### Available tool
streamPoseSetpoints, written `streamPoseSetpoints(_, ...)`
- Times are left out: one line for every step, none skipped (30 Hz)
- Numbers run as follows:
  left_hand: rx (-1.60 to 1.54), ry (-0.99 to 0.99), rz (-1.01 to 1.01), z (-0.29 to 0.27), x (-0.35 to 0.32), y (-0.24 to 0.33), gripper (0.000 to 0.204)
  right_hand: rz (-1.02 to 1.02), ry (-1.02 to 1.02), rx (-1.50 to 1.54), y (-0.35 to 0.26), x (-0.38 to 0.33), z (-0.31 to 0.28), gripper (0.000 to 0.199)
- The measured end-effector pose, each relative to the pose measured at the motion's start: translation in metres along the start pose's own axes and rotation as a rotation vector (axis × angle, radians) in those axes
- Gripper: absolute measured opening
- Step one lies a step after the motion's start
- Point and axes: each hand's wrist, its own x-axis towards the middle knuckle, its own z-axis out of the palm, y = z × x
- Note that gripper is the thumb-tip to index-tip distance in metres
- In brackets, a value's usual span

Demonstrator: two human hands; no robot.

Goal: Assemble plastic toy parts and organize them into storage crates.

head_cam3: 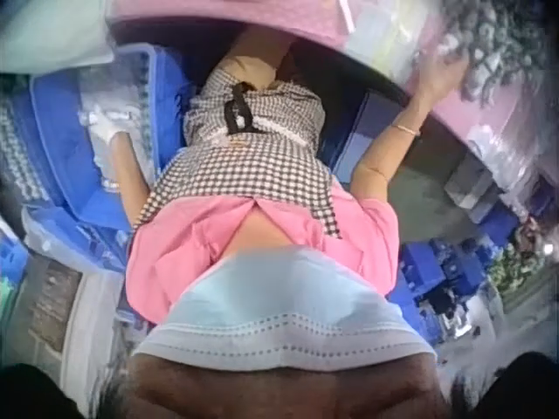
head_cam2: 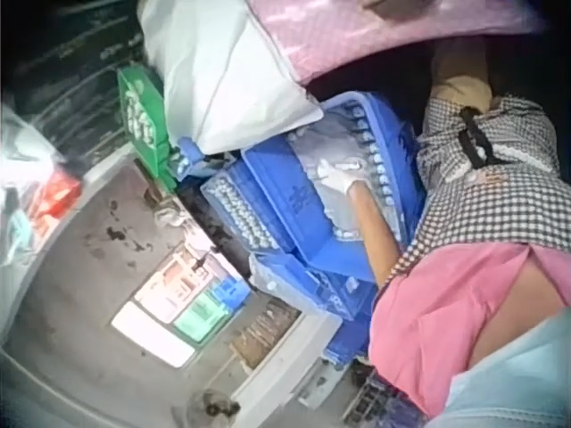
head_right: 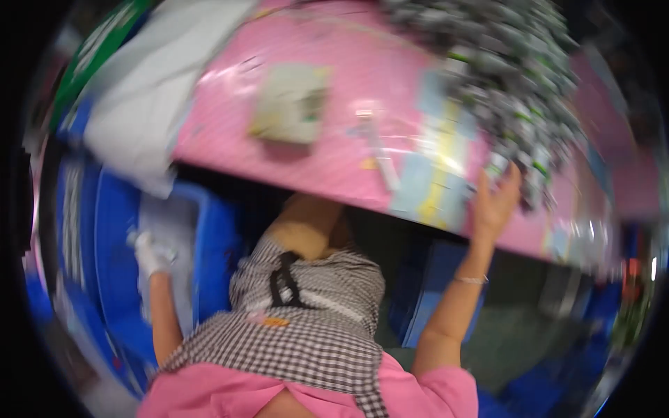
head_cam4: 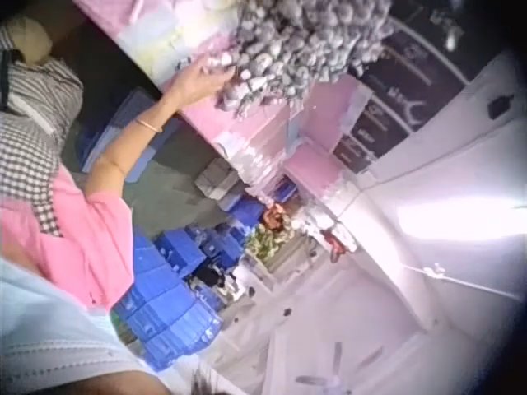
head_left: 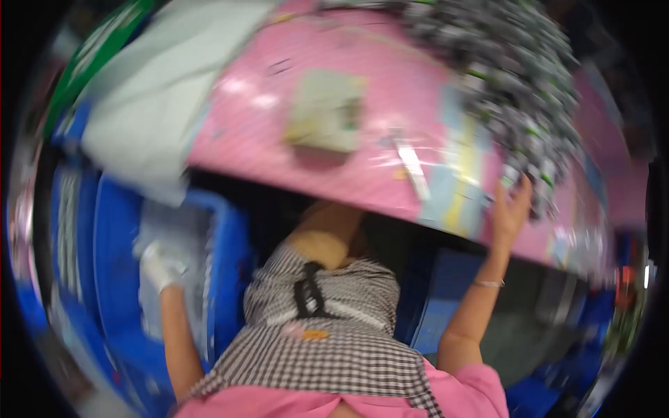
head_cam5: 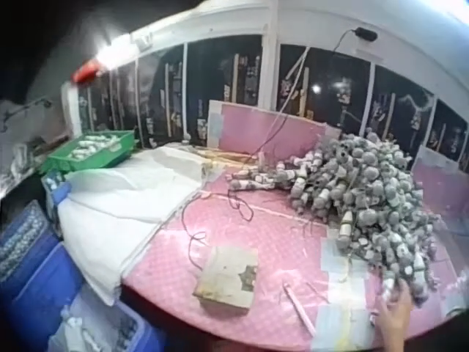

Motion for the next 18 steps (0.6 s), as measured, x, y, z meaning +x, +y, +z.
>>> streamPoseSetpoints(-0.159,0.102,0.112,-0.014,0.023,-0.053,0.022,0.009,-0.081,-0.032,0.040,0.008,0.003,0.060)
streamPoseSetpoints(-0.090,0.198,-0.035,-0.023,0.022,-0.080,0.019,-0.120,-0.032,-0.089,0.041,0.004,0.002,0.060)
streamPoseSetpoints(-0.062,0.325,-0.108,-0.013,0.010,-0.086,0.013,-0.069,-0.095,-0.108,0.041,0.006,-0.015,0.061)
streamPoseSetpoints(-0.190,0.315,-0.120,-0.030,0.020,-0.112,0.012,-0.111,-0.124,-0.192,0.047,0.009,-0.037,0.063)
streamPoseSetpoints(-0.008,0.483,-0.160,-0.044,0.017,-0.118,0.017,-0.097,-0.112,-0.289,0.058,0.007,-0.052,0.066)
streamPoseSetpoints(0.114,0.535,-0.085,-0.063,0.006,-0.126,0.021,0.010,-0.121,-0.122,0.069,0.007,-0.063,0.065)
streamPoseSetpoints(0.260,0.618,-0.026,-0.102,-0.016,-0.137,0.025,-0.072,-0.108,-0.245,0.096,0.016,-0.048,0.054)
streamPoseSetpoints(0.253,0.681,-0.045,-0.126,-0.033,-0.150,0.025,-0.088,-0.081,-0.152,0.152,0.029,-0.056,0.046)
streamPoseSetpoints(0.373,0.639,-0.097,-0.141,-0.049,-0.161,0.027,-0.087,-0.036,-0.077,0.190,0.040,-0.059,0.039)
streamPoseSetpoints(0.502,0.611,-0.162,-0.160,-0.072,-0.173,0.029,-0.109,-0.085,-0.058,0.076,-0.032,-0.048,0.039)
streamPoseSetpoints(0.494,0.610,-0.177,-0.171,-0.077,-0.194,0.029,-0.031,0.071,0.167,0.028,-0.040,-0.048,0.032)
streamPoseSetpoints(0.432,0.502,-0.360,-0.181,-0.080,-0.215,0.028,0.056,0.227,0.393,-0.011,-0.035,-0.039,0.026)
streamPoseSetpoints(0.368,0.388,-0.537,-0.185,-0.080,-0.230,0.027,0.052,0.227,0.388,-0.040,-0.041,-0.035,0.026)
streamPoseSetpoints(0.368,0.388,-0.540,-0.180,-0.081,-0.233,0.027,-0.084,0.177,0.340,-0.063,-0.045,-0.029,0.025)
streamPoseSetpoints(0.303,0.378,-0.577,-0.168,-0.078,-0.236,0.027,-0.221,0.130,0.291,-0.078,-0.046,-0.024,0.024)
streamPoseSetpoints(0.237,0.368,-0.615,-0.161,-0.076,-0.238,0.027,-0.226,0.133,0.289,-0.087,-0.045,-0.018,0.024)
streamPoseSetpoints(0.233,0.369,-0.614,-0.168,-0.070,-0.258,0.027,-0.328,0.025,0.273,-0.095,-0.044,-0.015,0.020)
streamPoseSetpoints(0.228,0.378,-0.612,-0.182,-0.060,-0.291,0.035,-0.424,-0.086,0.262,-0.102,-0.042,-0.008,0.017)
